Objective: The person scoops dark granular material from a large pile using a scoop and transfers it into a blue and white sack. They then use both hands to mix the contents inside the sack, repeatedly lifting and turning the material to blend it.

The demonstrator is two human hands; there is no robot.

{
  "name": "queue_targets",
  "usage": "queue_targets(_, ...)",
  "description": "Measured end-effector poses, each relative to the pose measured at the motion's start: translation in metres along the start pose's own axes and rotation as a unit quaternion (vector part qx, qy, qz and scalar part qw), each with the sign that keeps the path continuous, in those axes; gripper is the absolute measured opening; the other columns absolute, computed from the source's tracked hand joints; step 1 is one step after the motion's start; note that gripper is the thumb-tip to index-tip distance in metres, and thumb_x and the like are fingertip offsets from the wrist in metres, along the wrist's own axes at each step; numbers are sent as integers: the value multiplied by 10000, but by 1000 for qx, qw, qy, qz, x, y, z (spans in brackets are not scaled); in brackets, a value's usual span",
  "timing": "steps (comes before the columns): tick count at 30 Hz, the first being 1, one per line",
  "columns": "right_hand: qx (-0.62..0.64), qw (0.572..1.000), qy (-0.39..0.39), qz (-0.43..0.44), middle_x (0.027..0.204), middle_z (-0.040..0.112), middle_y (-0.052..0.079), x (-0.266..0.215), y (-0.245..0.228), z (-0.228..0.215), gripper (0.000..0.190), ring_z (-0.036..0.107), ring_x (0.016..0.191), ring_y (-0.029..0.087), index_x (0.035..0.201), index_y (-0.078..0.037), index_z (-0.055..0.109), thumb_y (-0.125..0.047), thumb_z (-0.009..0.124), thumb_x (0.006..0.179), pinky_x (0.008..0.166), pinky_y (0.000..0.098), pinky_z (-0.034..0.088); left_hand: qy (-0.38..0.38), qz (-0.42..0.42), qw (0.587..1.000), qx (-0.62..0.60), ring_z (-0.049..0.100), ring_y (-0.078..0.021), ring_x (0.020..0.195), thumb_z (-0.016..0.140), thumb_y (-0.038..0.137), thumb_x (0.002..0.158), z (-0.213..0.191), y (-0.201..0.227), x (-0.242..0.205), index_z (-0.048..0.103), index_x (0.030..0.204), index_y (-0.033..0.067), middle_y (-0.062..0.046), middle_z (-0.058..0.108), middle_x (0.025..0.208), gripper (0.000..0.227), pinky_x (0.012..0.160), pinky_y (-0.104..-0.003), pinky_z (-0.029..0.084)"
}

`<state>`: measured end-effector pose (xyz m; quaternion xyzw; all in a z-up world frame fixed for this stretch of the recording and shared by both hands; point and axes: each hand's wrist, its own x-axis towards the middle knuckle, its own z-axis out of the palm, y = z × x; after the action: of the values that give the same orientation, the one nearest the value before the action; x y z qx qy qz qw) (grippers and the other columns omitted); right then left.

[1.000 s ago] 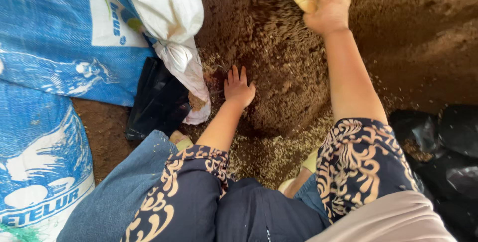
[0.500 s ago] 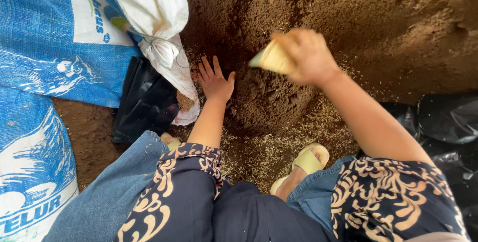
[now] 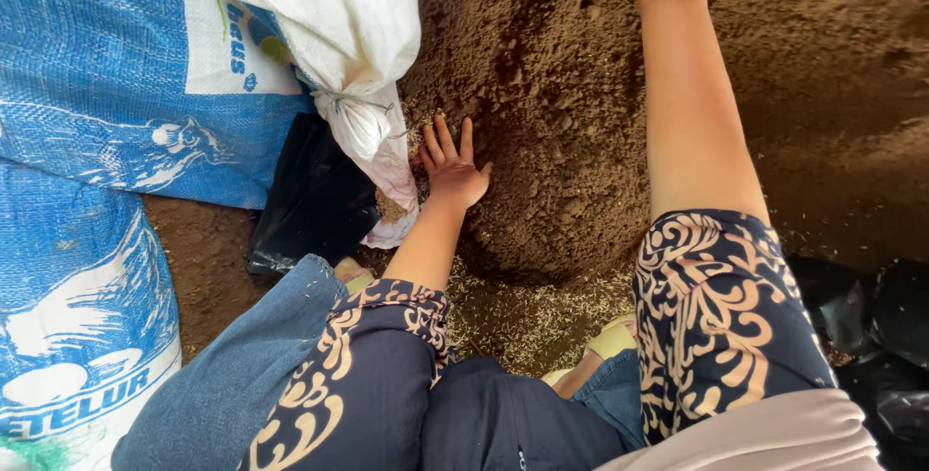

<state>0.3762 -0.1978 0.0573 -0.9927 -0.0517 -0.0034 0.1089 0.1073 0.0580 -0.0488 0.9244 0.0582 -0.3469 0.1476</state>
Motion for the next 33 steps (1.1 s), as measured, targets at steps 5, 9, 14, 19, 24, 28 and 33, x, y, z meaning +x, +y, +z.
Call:
queue_targets(5, 64, 995, -73, 37, 901, 693, 147, 4, -21, -12, 151, 688, 696, 239, 1143, -40, 614, -140, 605, 1030, 624, 427, 584, 20, 7, 1000, -16, -284, -492, 1501, 503, 568, 994, -5, 0, 1, -143, 1636, 242, -256, -315, 1633, 968, 1213, -649, -60)
queue_targets(9, 142, 979, -135, 52, 1194, 627, 204, -19, -32, -37, 479, 655, 1047, 314, 1359, -30, 526, -95, 676, 909, 900, 427, 569, 38, -4, 999, -27, -255, -498, 1511, 531, 546, 971, 1, 8, -4, -102, 1654, 225, -272, -274, 1647, 985, 1215, -657, -51)
queue_targets(14, 14, 980, -165, -115, 1559, 331, 249, -82, -57, -60, 1026, 308, 1454, 427, 1658, -188, 234, -29, 718, 768, 1206, 530, 276, 82, 22, 994, -73, -168, -425, 1554, 421, 471, 1013, 12, 17, -1, 60, 1659, 223, -219, -138, 1696, 781, 1225, -655, -17)
queue_targets(19, -8, 957, -189, -218, 1533, 381, 219, -171, -60, -95, 1002, 366, 1405, 394, 1612, -184, 305, -59, 750, 722, 1170, 495, 343, 155, 137, 964, -166, 121, -366, 1561, 427, 413, 1046, 30, 26, -8, 326, 1556, 52, -203, 239, 1648, 633, 1264, -524, 106)
queue_targets(24, -45, 935, -168, -311, 1461, 491, 186, -218, -56, -126, 978, 451, 1356, 345, 1576, -146, 404, -87, 788, 678, 1165, 473, 404, 75, 149, 967, -194, 522, -355, 1270, 467, 378, 1084, 28, 11, -43, 447, 1510, 72, -168, 597, 1363, 524, 1170, -467, 384)
queue_targets(28, 14, 942, -18, -336, 1437, 493, 224, -192, -49, -137, 854, 470, 1341, 346, 1585, -73, 433, -272, 837, 858, 1154, 482, 449, 298, 197, 919, -170, 389, -362, 1433, 582, 352, 984, 21, 20, -52, 429, 1420, 132, -151, 441, 1513, 512, 1255, -584, 205)
queue_targets(33, 59, 942, 144, -298, 1277, 627, 260, -99, -60, -94, 661, 617, 1148, 372, 1399, 35, 544, -369, 861, 982, 952, 483, 551, 313, 197, 913, -172, 175, -434, 1551, 582, 404, 1028, -5, 29, -6, 227, 1615, 148, -219, 170, 1675, 732, 1252, -565, 163)
